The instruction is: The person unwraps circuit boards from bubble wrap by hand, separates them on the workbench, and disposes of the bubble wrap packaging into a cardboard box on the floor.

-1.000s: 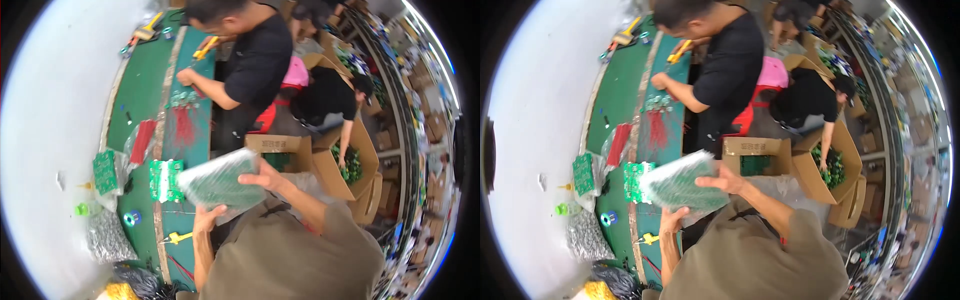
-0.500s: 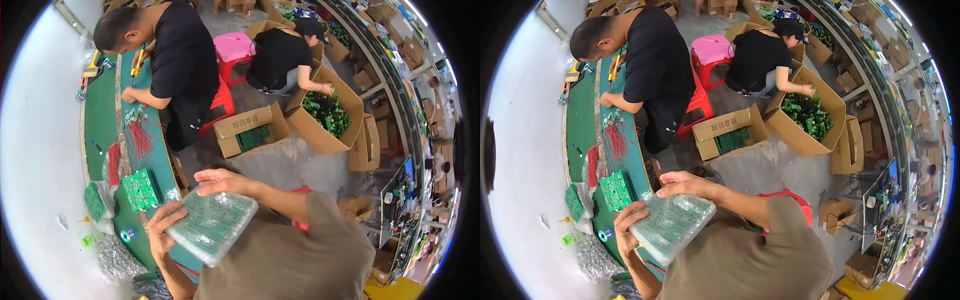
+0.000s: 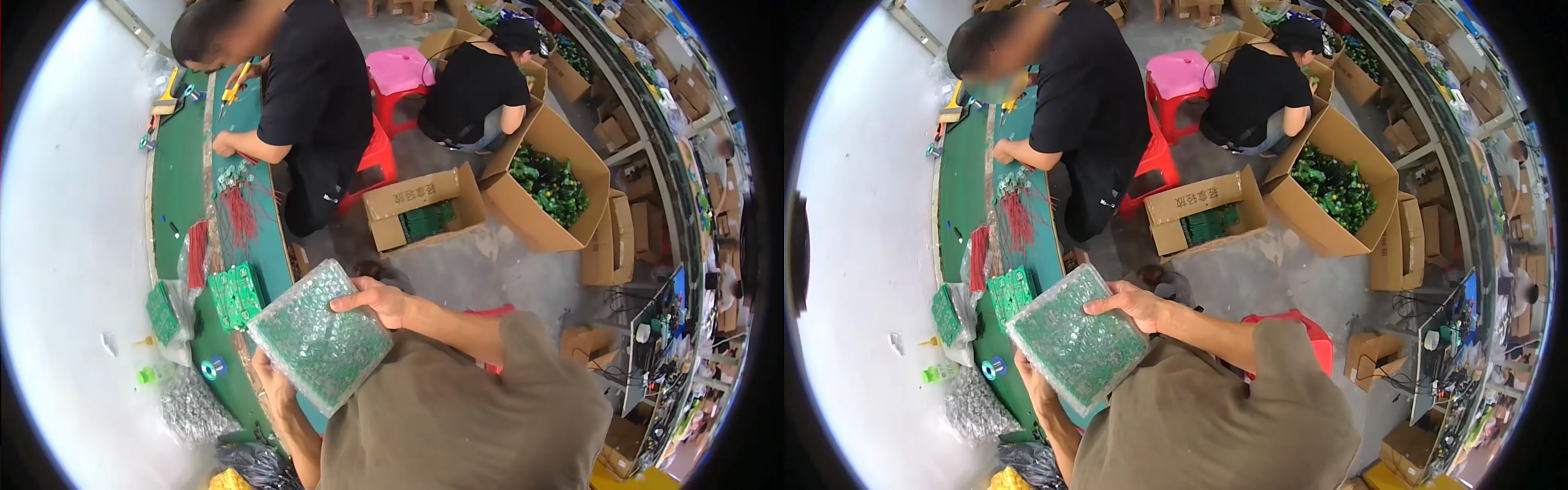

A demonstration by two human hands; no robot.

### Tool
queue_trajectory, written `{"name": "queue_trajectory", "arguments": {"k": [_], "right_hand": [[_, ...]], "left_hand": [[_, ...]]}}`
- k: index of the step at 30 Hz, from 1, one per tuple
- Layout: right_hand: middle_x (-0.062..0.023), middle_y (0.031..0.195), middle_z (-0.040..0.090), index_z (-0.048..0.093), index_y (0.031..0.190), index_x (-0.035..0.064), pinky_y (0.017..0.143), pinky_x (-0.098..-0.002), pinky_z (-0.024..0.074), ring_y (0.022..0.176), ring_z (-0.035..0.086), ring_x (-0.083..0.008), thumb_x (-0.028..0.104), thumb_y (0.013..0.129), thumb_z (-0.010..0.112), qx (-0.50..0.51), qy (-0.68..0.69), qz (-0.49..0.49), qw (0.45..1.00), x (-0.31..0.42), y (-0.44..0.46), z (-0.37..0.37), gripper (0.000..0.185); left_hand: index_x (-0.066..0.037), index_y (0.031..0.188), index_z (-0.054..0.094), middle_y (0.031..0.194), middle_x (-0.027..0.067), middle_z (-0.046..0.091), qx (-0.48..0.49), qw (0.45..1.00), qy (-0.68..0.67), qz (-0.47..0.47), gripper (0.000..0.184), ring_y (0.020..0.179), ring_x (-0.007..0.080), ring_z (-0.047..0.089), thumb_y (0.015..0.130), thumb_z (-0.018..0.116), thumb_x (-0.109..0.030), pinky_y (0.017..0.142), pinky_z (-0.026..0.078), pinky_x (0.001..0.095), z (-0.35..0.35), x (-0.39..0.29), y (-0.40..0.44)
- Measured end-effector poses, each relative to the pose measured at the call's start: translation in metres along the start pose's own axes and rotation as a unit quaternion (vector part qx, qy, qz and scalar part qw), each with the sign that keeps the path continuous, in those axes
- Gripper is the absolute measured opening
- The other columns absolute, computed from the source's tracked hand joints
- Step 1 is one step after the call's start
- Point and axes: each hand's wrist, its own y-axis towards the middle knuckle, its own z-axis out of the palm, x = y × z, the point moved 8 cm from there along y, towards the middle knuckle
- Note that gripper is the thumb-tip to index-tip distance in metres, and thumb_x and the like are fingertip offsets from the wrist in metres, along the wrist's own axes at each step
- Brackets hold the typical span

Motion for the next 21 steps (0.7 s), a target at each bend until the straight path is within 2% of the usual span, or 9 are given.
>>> {"name": "queue_trajectory", "arguments": {"k": [1,2,4,7,11,13,15,20,21], "right_hand": [[-0.0095,0.110,0.062,0.056,0.116,-0.0009,0.090,-0.0374,0.0492,0.101,0.061,-0.0209,0.005,0.081,0.067,0.000,0.002,0.003,1.000,-0.002,0.001,0.000,0.037],[-0.0095,0.109,0.062,0.056,0.116,-0.0009,0.090,-0.0374,0.0490,0.100,0.061,-0.0209,0.005,0.081,0.067,0.002,0.001,0.003,1.000,-0.003,0.003,0.001,0.037],[-0.0095,0.109,0.063,0.057,0.115,-0.0008,0.090,-0.0375,0.0489,0.100,0.061,-0.0209,0.005,0.081,0.067,0.007,0.000,0.009,1.000,-0.006,0.006,0.001,0.036],[-0.0095,0.109,0.063,0.058,0.113,-0.0004,0.089,-0.0370,0.0491,0.099,0.061,-0.0206,0.006,0.081,0.068,0.004,-0.006,-0.001,1.000,-0.002,0.010,0.001,0.035],[-0.0091,0.109,0.063,0.058,0.114,0.0000,0.090,-0.0365,0.0483,0.101,0.060,-0.0199,0.008,0.081,0.068,-0.005,-0.009,-0.017,1.000,0.015,0.017,0.004,0.035],[-0.0077,0.109,0.063,0.059,0.115,0.0028,0.091,-0.0377,0.0465,0.103,0.058,-0.0185,0.010,0.080,0.070,0.013,-0.056,-0.031,0.998,0.025,0.016,0.016,0.037],[-0.0071,0.109,0.062,0.059,0.115,0.0034,0.091,-0.0371,0.0461,0.102,0.058,-0.0179,0.010,0.080,0.070,0.019,-0.093,-0.055,0.994,0.036,0.016,0.020,0.037],[-0.0065,0.107,0.063,0.059,0.114,0.0039,0.089,-0.0382,0.0483,0.099,0.061,-0.0188,0.010,0.083,0.067,0.015,-0.007,-0.079,0.997,0.049,0.017,0.018,0.033],[-0.0067,0.106,0.063,0.058,0.114,0.0038,0.089,-0.0382,0.0489,0.098,0.061,-0.0191,0.010,0.083,0.066,0.011,0.008,-0.099,0.995,0.053,0.019,0.018,0.032]], "left_hand": [[0.001,0.106,0.063,0.089,0.0025,0.065,-0.020,0.998,-0.015,-0.053,0.026,0.079,0.0104,0.059,0.082,0.065,-0.006,0.070,0.048,0.0254,-0.014,0.025,-0.009],[0.001,0.106,0.063,0.089,0.0025,0.065,-0.023,0.998,-0.015,-0.054,0.026,0.079,0.0104,0.059,0.082,0.065,-0.006,0.070,0.048,0.0254,-0.017,0.033,-0.014],[0.001,0.084,0.068,0.079,-0.0004,0.065,-0.075,0.994,-0.052,-0.062,0.011,0.071,0.0077,0.057,0.084,0.062,-0.009,0.064,0.045,0.0229,-0.026,0.040,-0.023],[0.000,0.086,0.068,0.083,0.0003,0.065,-0.047,0.996,0.005,-0.072,0.009,0.071,0.0071,0.056,0.084,0.062,-0.007,0.062,0.044,0.0228,-0.029,0.039,-0.031],[-0.001,0.086,0.067,0.083,-0.0001,0.066,-0.075,0.993,-0.077,-0.056,0.009,0.071,0.0073,0.057,0.085,0.062,-0.008,0.064,0.045,0.0221,-0.027,0.057,-0.044],[-0.001,0.089,0.067,0.084,0.0002,0.067,-0.102,0.993,-0.050,-0.042,0.010,0.071,0.0074,0.058,0.085,0.062,-0.009,0.065,0.046,0.0218,-0.024,0.059,-0.044],[0.000,0.090,0.067,0.083,-0.0002,0.066,-0.056,0.997,-0.020,-0.055,0.011,0.072,0.0070,0.058,0.085,0.063,-0.009,0.065,0.045,0.0216,-0.024,0.059,-0.038],[0.002,0.092,0.066,0.082,0.0024,0.067,-0.025,0.987,0.125,-0.095,0.015,0.071,0.0094,0.059,0.079,0.064,-0.006,0.065,0.047,0.0242,-0.014,0.042,-0.051],[0.002,0.092,0.067,0.082,0.0036,0.067,-0.005,0.983,0.120,-0.141,0.017,0.073,0.0107,0.059,0.076,0.064,-0.004,0.065,0.047,0.0253,-0.019,0.071,-0.059]]}}
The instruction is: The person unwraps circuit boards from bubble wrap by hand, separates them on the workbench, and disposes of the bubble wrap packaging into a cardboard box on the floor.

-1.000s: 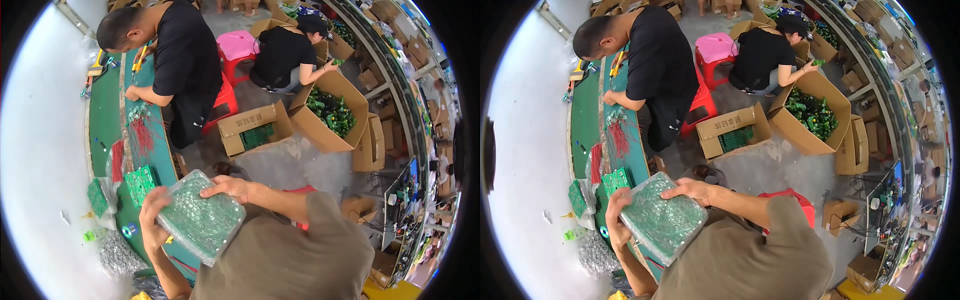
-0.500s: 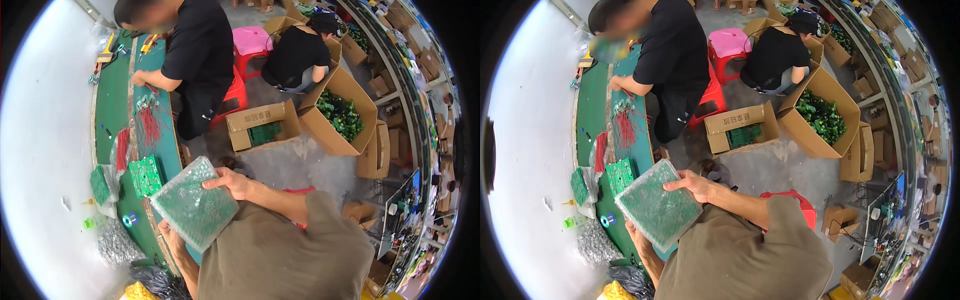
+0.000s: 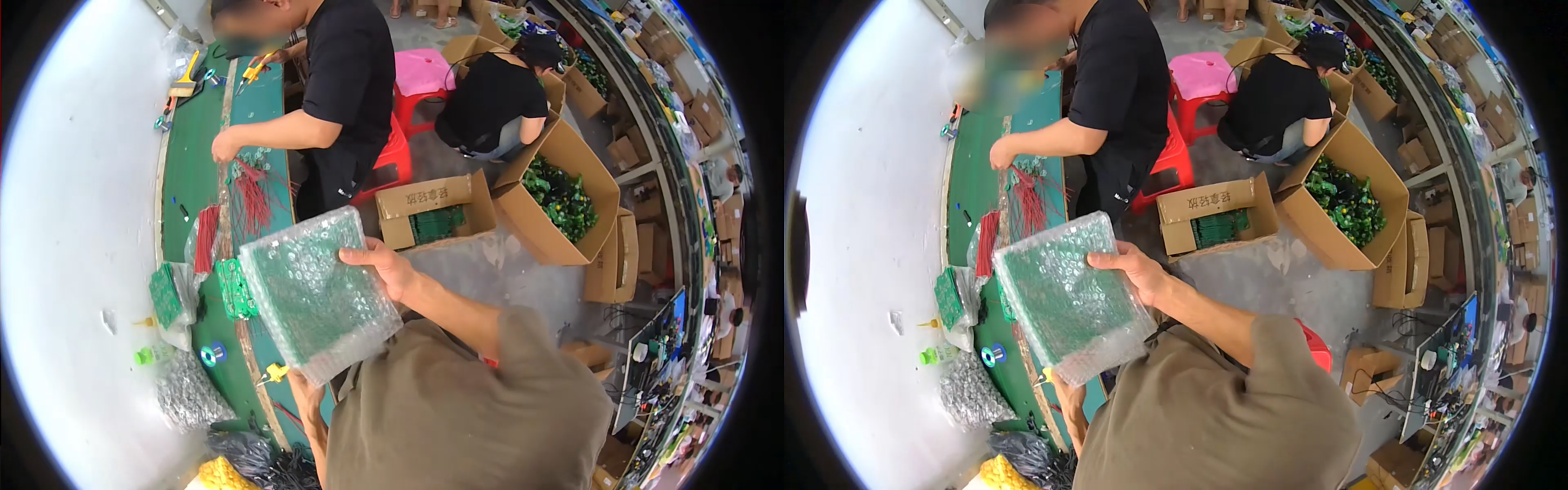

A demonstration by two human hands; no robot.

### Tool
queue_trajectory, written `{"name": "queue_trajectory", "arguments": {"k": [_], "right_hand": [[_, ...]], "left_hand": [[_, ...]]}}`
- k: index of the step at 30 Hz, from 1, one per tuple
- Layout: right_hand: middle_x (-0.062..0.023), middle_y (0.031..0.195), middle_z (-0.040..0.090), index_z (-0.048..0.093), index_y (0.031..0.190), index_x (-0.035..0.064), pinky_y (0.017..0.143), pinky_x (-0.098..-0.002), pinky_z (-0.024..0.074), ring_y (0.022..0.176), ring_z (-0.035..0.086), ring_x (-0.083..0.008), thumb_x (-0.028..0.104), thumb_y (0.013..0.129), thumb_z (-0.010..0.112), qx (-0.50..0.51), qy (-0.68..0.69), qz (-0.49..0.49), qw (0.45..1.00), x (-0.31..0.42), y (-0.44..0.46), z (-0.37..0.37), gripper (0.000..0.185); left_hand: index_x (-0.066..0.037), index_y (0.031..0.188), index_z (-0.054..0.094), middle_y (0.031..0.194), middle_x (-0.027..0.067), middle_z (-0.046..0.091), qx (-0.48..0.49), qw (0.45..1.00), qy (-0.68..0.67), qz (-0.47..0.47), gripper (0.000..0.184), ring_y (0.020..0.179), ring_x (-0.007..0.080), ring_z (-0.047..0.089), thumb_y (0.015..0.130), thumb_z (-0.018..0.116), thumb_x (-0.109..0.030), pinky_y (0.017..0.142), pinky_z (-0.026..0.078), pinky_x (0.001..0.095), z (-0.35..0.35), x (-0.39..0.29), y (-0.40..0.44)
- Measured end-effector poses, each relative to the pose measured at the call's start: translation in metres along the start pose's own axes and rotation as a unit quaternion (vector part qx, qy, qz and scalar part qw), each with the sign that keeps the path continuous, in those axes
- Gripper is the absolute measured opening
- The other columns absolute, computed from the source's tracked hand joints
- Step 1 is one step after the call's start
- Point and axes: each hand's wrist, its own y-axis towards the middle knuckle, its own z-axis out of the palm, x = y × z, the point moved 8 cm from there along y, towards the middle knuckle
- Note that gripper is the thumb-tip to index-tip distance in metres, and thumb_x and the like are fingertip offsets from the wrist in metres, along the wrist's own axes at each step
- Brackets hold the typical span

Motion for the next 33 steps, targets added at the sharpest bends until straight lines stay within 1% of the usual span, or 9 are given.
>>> {"name": "queue_trajectory", "arguments": {"k": [4,7,10,15,20,22,26,30,33], "right_hand": [[-0.0048,0.104,0.063,0.058,0.113,0.0026,0.087,-0.0313,0.0468,0.096,0.060,-0.0148,0.008,0.081,0.069,0.038,-0.172,-0.150,0.973,0.029,0.007,0.029,0.034],[-0.0021,0.102,0.063,0.058,0.114,0.0020,0.084,-0.0279,0.0451,0.094,0.057,-0.0103,0.010,0.080,0.072,0.070,-0.228,-0.183,0.954,0.034,0.009,0.059,0.038],[-0.0019,0.105,0.062,0.056,0.116,0.0008,0.085,-0.0267,0.0442,0.097,0.054,-0.0086,0.011,0.080,0.073,0.119,-0.308,-0.185,0.926,0.024,0.013,0.072,0.041],[-0.0026,0.098,0.064,0.058,0.111,0.0017,0.074,-0.0263,0.0452,0.086,0.054,-0.0074,0.010,0.078,0.075,0.156,-0.412,-0.175,0.880,-0.008,0.007,0.082,0.038],[-0.0107,0.108,0.064,0.057,0.113,0.0046,0.082,-0.0380,0.0491,0.099,0.062,-0.0311,0.007,0.073,0.067,0.325,-0.580,-0.310,0.679,-0.017,-0.034,0.129,0.041],[-0.0102,0.112,0.063,0.058,0.108,0.0050,0.089,-0.0427,0.0457,0.103,0.061,-0.0273,0.005,0.073,0.063,0.405,-0.607,-0.336,0.595,-0.031,-0.052,0.142,0.036],[-0.0050,0.114,0.063,0.062,0.100,0.0099,0.101,-0.0579,0.0345,0.108,0.060,-0.0277,0.005,0.075,0.062,0.482,-0.667,-0.357,0.442,-0.036,-0.076,0.159,0.026],[-0.0034,0.121,0.060,0.062,0.099,0.0161,0.109,-0.0606,0.0205,0.119,0.052,-0.0294,0.009,0.076,0.064,0.484,-0.713,-0.330,0.385,-0.030,-0.077,0.156,0.025],[-0.0103,0.128,0.053,0.057,0.106,0.0160,0.110,-0.0571,0.0233,0.123,0.047,-0.0327,0.010,0.075,0.066,0.431,-0.734,-0.375,0.367,-0.025,-0.073,0.149,0.032]], "left_hand": [[0.002,0.098,0.067,0.096,0.0089,0.067,0.155,0.986,0.039,-0.054,0.026,0.084,0.0145,0.060,0.077,0.065,-0.012,0.074,0.047,0.0287,0.022,0.026,-0.018],[0.000,0.127,0.053,0.131,0.0215,0.048,0.290,0.901,-0.321,-0.023,0.081,0.120,0.0372,0.047,0.073,0.064,-0.060,0.103,0.035,0.0464,0.032,0.028,-0.029],[-0.005,0.142,0.028,0.141,0.0289,0.032,0.064,0.750,-0.646,-0.128,0.109,0.115,0.0514,0.045,0.068,0.050,-0.082,0.097,0.036,0.0625,0.017,0.005,-0.012],[-0.006,0.137,0.035,0.129,0.0286,0.043,0.035,0.722,-0.671,-0.164,0.098,0.103,0.0470,0.053,0.074,0.041,-0.081,0.085,0.045,0.0606,0.028,-0.030,-0.001],[-0.009,0.131,0.042,0.126,0.0153,0.051,0.161,0.630,-0.754,-0.089,0.078,0.101,0.0351,0.056,0.084,0.039,-0.070,0.078,0.050,0.0518,0.029,-0.027,0.002],[-0.001,0.130,0.044,0.129,0.0172,0.051,0.067,0.729,-0.670,-0.119,0.085,0.108,0.0281,0.056,0.082,0.043,-0.071,0.096,0.046,0.0436,0.025,-0.023,0.003],[0.000,0.134,0.040,0.129,0.0220,0.050,0.148,0.625,-0.756,-0.125,0.094,0.110,0.0366,0.054,0.077,0.049,-0.074,0.096,0.045,0.0484,0.030,-0.064,-0.005],[0.002,0.133,0.039,0.125,0.0217,0.052,0.159,0.719,-0.669,-0.098,0.068,0.107,0.0335,0.057,0.074,0.065,-0.019,0.093,0.048,0.0463,0.016,-0.062,-0.003],[0.004,0.129,0.041,0.119,0.0217,0.056,0.181,0.719,-0.668,-0.062,0.063,0.105,0.0321,0.059,0.073,0.066,-0.011,0.091,0.050,0.0445,0.009,-0.076,0.001]]}}
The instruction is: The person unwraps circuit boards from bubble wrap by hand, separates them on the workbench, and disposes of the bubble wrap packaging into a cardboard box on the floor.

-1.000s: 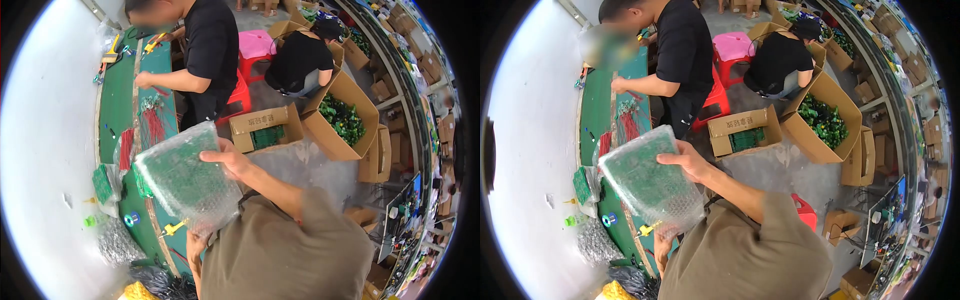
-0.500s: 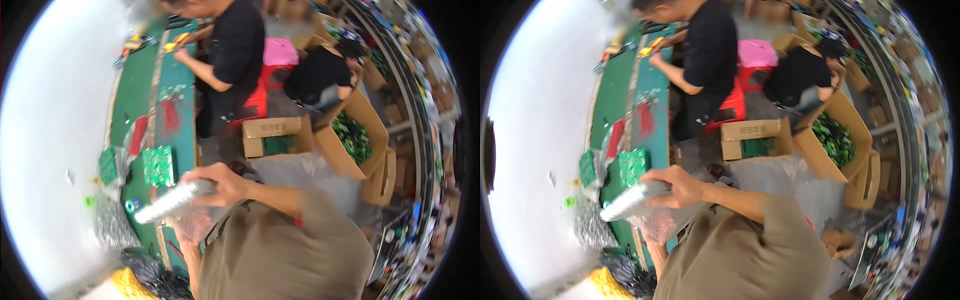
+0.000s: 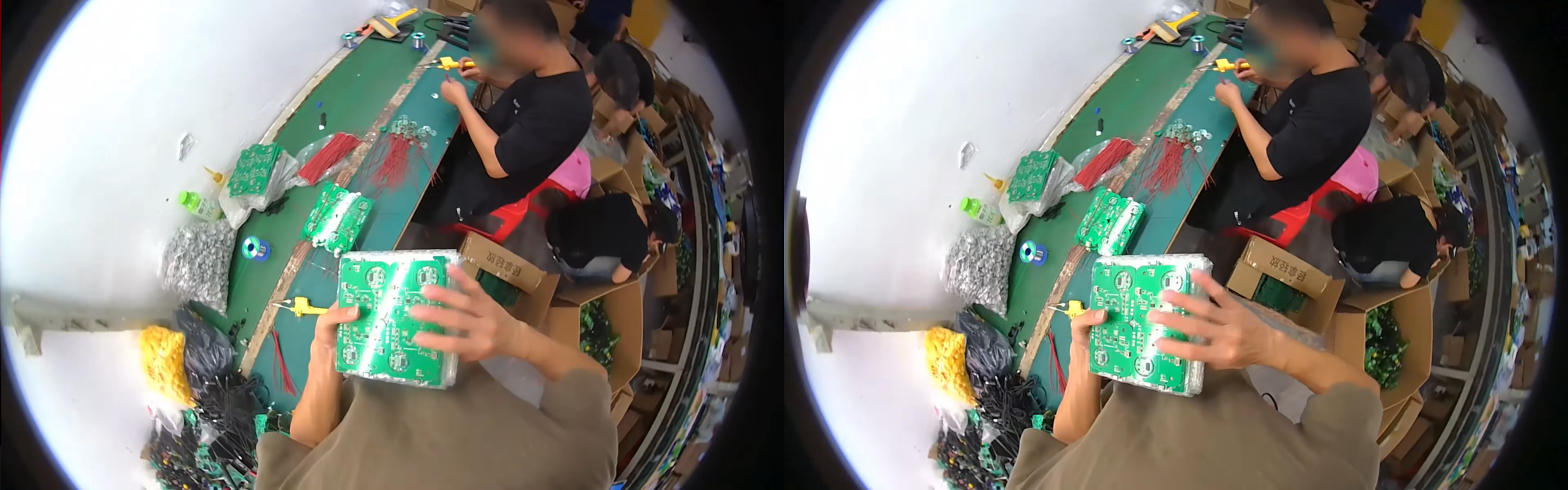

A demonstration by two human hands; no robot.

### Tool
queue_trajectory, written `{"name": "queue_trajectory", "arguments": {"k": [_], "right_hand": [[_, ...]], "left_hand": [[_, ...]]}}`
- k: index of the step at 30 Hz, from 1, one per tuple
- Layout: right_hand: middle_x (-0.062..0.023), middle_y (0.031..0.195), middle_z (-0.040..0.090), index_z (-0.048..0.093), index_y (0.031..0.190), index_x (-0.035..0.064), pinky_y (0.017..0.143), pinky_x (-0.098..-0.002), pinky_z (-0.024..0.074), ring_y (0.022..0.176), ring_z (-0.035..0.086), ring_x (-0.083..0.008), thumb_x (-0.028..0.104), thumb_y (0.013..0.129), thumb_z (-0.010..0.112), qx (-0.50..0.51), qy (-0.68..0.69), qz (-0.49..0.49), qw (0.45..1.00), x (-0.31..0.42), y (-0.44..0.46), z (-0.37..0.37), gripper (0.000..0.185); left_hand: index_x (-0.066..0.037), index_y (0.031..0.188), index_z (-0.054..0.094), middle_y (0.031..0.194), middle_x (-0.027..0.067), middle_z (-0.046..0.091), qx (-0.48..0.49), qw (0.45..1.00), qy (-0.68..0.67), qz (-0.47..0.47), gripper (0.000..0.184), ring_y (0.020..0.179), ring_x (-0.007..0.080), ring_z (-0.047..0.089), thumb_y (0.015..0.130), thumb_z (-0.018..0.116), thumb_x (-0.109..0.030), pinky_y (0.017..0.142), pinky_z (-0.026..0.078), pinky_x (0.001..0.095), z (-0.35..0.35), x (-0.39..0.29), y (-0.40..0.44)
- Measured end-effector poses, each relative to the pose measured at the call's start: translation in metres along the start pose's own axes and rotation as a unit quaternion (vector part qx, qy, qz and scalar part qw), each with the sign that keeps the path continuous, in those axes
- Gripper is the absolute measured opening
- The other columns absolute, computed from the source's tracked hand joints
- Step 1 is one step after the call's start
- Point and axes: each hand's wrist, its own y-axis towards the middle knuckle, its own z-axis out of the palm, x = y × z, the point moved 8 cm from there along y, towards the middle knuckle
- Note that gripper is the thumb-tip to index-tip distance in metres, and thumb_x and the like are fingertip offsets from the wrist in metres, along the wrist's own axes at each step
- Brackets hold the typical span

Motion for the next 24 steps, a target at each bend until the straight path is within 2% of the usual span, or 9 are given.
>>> {"name": "queue_trajectory", "arguments": {"k": [4,7,10,13,15,18,20,21,24], "right_hand": [[-0.0221,0.133,0.045,0.047,0.125,0.0078,0.107,-0.0485,0.0312,0.127,0.040,-0.0426,0.012,0.073,0.071,-0.185,0.068,0.164,0.967,-0.034,-0.008,-0.012,0.058],[-0.0208,0.140,0.038,0.034,0.136,0.0005,0.107,-0.0398,0.0320,0.133,0.035,-0.0321,0.003,0.073,0.069,-0.141,0.161,0.276,0.937,-0.072,-0.016,-0.006,0.072],[-0.0156,0.138,0.042,0.035,0.136,-0.0005,0.108,-0.0379,0.0299,0.130,0.039,-0.0244,-0.009,0.079,0.054,-0.214,0.490,0.365,0.763,-0.106,-0.042,0.030,0.061],[-0.0148,0.133,0.046,0.033,0.137,-0.0028,0.104,-0.0332,0.0338,0.126,0.043,-0.0223,0.004,0.088,0.043,-0.217,0.596,0.365,0.682,-0.117,-0.046,0.054,0.050],[-0.0103,0.119,0.054,0.041,0.131,-0.0034,0.090,-0.0274,0.0409,0.107,0.052,-0.0155,0.017,0.091,0.043,-0.228,0.589,0.410,0.658,-0.125,-0.054,0.070,0.045],[-0.0013,0.087,0.061,0.060,0.104,-0.0012,0.065,-0.0213,0.0442,0.075,0.054,-0.0067,0.031,0.092,0.047,-0.272,0.542,0.426,0.671,-0.126,-0.070,0.084,0.036],[0.0021,0.072,0.061,0.063,0.084,-0.0006,0.052,-0.0204,0.0428,0.062,0.053,-0.0033,0.031,0.092,0.052,-0.293,0.516,0.432,0.680,-0.130,-0.077,0.086,0.034],[0.0021,0.072,0.061,0.063,0.084,-0.0006,0.052,-0.0204,0.0428,0.062,0.053,-0.0033,0.031,0.092,0.052,-0.292,0.516,0.432,0.679,-0.131,-0.078,0.086,0.034],[0.0016,0.072,0.061,0.062,0.081,-0.0017,0.049,-0.0230,0.0414,0.060,0.051,-0.0037,0.009,0.088,0.055,-0.256,0.467,0.476,0.700,-0.130,-0.080,0.081,0.015]], "left_hand": [[0.004,0.129,0.041,0.116,0.0212,0.058,0.002,1.000,0.005,0.009,0.056,0.103,0.0308,0.061,0.077,0.062,-0.006,0.090,0.051,0.0436,0.007,-0.006,-0.001],[0.004,0.128,0.041,0.117,0.0213,0.058,0.006,0.999,0.007,0.040,0.055,0.103,0.0308,0.062,0.078,0.060,-0.004,0.089,0.052,0.0429,0.004,-0.009,0.002],[0.004,0.129,0.043,0.120,0.0226,0.057,-0.020,0.998,-0.008,0.055,0.057,0.102,0.0338,0.062,0.077,0.061,-0.008,0.088,0.052,0.0485,-0.005,-0.005,0.006],[0.005,0.129,0.043,0.118,0.0233,0.057,-0.016,0.998,-0.006,0.063,0.054,0.101,0.0340,0.062,0.078,0.059,-0.005,0.086,0.054,0.0478,-0.003,-0.004,0.012],[0.005,0.129,0.042,0.118,0.0236,0.057,-0.016,0.998,-0.020,0.064,0.054,0.101,0.0339,0.063,0.079,0.059,-0.005,0.086,0.054,0.0472,0.002,-0.003,0.015],[0.001,0.127,0.044,0.115,0.0172,0.059,-0.060,0.996,0.004,0.065,0.053,0.099,0.0285,0.063,0.077,0.061,-0.001,0.086,0.053,0.0403,0.007,-0.003,0.018],[0.001,0.126,0.046,0.115,0.0159,0.059,-0.059,0.988,0.081,0.117,0.052,0.096,0.0262,0.063,0.077,0.062,-0.002,0.083,0.053,0.0376,0.023,-0.014,0.015],[0.001,0.124,0.048,0.113,0.0140,0.061,-0.055,0.984,0.116,0.124,0.048,0.095,0.0229,0.063,0.078,0.063,-0.004,0.082,0.053,0.0355,0.029,-0.018,0.015],[0.002,0.120,0.052,0.110,0.0125,0.062,-0.089,0.971,0.198,0.098,0.044,0.094,0.0212,0.063,0.079,0.065,-0.006,0.082,0.053,0.0353,0.024,-0.020,0.014]]}}
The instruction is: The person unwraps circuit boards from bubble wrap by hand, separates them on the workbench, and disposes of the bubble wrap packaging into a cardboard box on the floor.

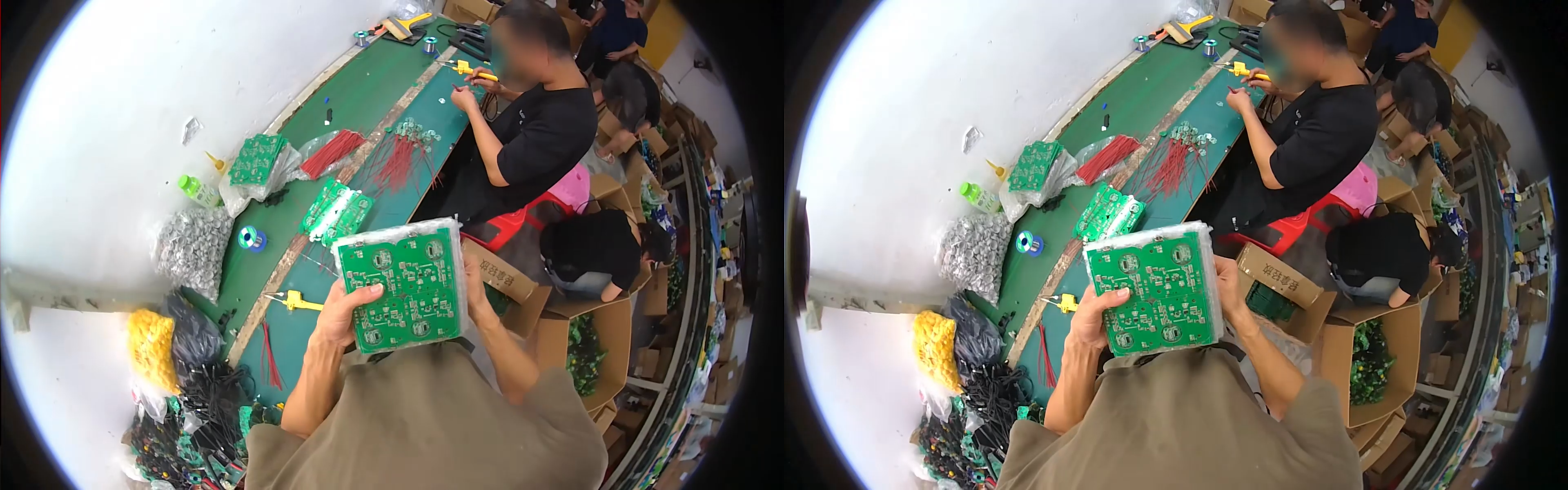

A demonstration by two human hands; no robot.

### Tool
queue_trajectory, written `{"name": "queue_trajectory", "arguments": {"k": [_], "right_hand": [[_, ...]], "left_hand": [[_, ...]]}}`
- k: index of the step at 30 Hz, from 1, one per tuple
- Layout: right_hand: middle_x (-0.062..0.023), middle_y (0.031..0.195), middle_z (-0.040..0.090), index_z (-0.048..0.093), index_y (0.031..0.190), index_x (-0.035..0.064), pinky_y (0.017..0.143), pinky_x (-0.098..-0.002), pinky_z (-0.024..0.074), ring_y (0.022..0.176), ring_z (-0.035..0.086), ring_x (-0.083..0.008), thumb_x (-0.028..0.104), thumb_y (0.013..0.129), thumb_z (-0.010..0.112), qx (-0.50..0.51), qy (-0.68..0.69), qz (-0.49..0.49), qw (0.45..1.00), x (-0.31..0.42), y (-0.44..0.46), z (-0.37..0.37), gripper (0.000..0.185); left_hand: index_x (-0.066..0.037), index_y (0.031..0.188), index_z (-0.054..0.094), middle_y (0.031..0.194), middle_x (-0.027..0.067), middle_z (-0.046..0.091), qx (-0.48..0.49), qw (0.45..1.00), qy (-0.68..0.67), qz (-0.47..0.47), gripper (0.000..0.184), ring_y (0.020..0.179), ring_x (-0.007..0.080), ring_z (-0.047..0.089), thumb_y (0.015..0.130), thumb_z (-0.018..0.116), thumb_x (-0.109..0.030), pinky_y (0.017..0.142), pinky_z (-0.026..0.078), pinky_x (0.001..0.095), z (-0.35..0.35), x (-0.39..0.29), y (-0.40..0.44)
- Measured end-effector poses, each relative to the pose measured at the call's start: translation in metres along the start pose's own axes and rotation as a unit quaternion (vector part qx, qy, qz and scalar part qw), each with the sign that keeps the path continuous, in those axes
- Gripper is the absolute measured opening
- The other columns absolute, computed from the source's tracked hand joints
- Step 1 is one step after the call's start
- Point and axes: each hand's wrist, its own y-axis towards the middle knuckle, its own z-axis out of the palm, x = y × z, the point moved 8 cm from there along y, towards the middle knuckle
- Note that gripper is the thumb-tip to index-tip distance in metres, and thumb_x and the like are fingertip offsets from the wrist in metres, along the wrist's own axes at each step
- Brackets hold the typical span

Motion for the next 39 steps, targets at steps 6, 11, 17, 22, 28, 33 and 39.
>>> {"name": "queue_trajectory", "arguments": {"k": [6,11,17,22,28,33,39], "right_hand": [[0.0016,0.073,0.060,0.063,0.082,-0.0019,0.054,-0.0263,0.0433,0.068,0.049,-0.0048,0.009,0.081,0.060,-0.126,0.107,0.121,0.979,-0.049,-0.014,-0.027,0.011],[-0.0003,0.075,0.063,0.065,0.090,0.0001,0.057,-0.0272,0.0448,0.069,0.052,-0.0060,0.014,0.081,0.061,-0.093,0.059,0.129,0.986,-0.051,-0.021,-0.028,0.018],[-0.0026,0.078,0.066,0.067,0.100,0.0025,0.062,-0.0282,0.0466,0.070,0.055,-0.0075,0.021,0.081,0.063,0.043,-0.257,0.169,0.951,-0.044,-0.034,-0.030,0.027],[-0.0076,0.095,0.068,0.060,0.114,0.0022,0.081,-0.0294,0.0502,0.087,0.064,-0.0146,0.015,0.084,0.065,-0.008,-0.217,0.132,0.967,-0.022,-0.023,-0.069,0.033],[-0.0111,0.116,0.060,0.050,0.124,-0.0011,0.089,-0.0356,0.0490,0.102,0.060,-0.0202,0.038,0.088,0.060,0.089,0.136,0.144,0.976,0.029,0.023,-0.010,0.054],[-0.0128,0.115,0.060,0.049,0.125,-0.0005,0.086,-0.0356,0.0519,0.100,0.062,-0.0218,0.013,0.084,0.066,0.142,0.270,0.273,0.912,0.000,0.017,0.030,0.046],[-0.0121,0.113,0.061,0.051,0.122,-0.0005,0.086,-0.0355,0.0521,0.098,0.063,-0.0212,0.013,0.084,0.065,0.101,0.300,0.265,0.911,-0.026,0.010,0.023,0.043]], "left_hand": [[0.002,0.117,0.055,0.107,0.0113,0.064,0.018,0.996,0.082,-0.028,0.039,0.093,0.0204,0.063,0.080,0.066,-0.008,0.082,0.053,0.0348,0.010,0.003,0.004],[0.000,0.123,0.048,0.114,0.0128,0.059,0.036,0.997,-0.056,0.035,0.046,0.100,0.0234,0.060,0.080,0.064,-0.009,0.084,0.052,0.0385,0.012,0.008,0.012],[0.000,0.125,0.046,0.114,0.0128,0.059,0.006,0.991,-0.039,0.129,0.050,0.101,0.0247,0.060,0.080,0.064,-0.012,0.086,0.051,0.0397,0.001,-0.023,0.019],[0.000,0.124,0.049,0.114,0.0143,0.060,-0.038,0.991,-0.101,0.080,0.046,0.099,0.0263,0.062,0.081,0.063,-0.012,0.086,0.052,0.0417,-0.023,-0.027,0.031],[0.002,0.118,0.052,0.109,0.0131,0.063,-0.005,0.997,-0.070,-0.010,0.040,0.093,0.0234,0.064,0.083,0.064,-0.011,0.084,0.053,0.0383,-0.005,-0.007,0.044],[0.001,0.112,0.057,0.105,0.0100,0.065,-0.021,0.998,0.042,-0.050,0.033,0.089,0.0190,0.065,0.084,0.065,-0.014,0.078,0.054,0.0338,0.005,-0.005,0.045],[-0.001,0.124,0.052,0.116,0.0099,0.061,0.038,0.991,-0.110,-0.070,0.051,0.101,0.0190,0.060,0.094,0.049,-0.043,0.088,0.048,0.0353,0.012,-0.004,0.035]]}}
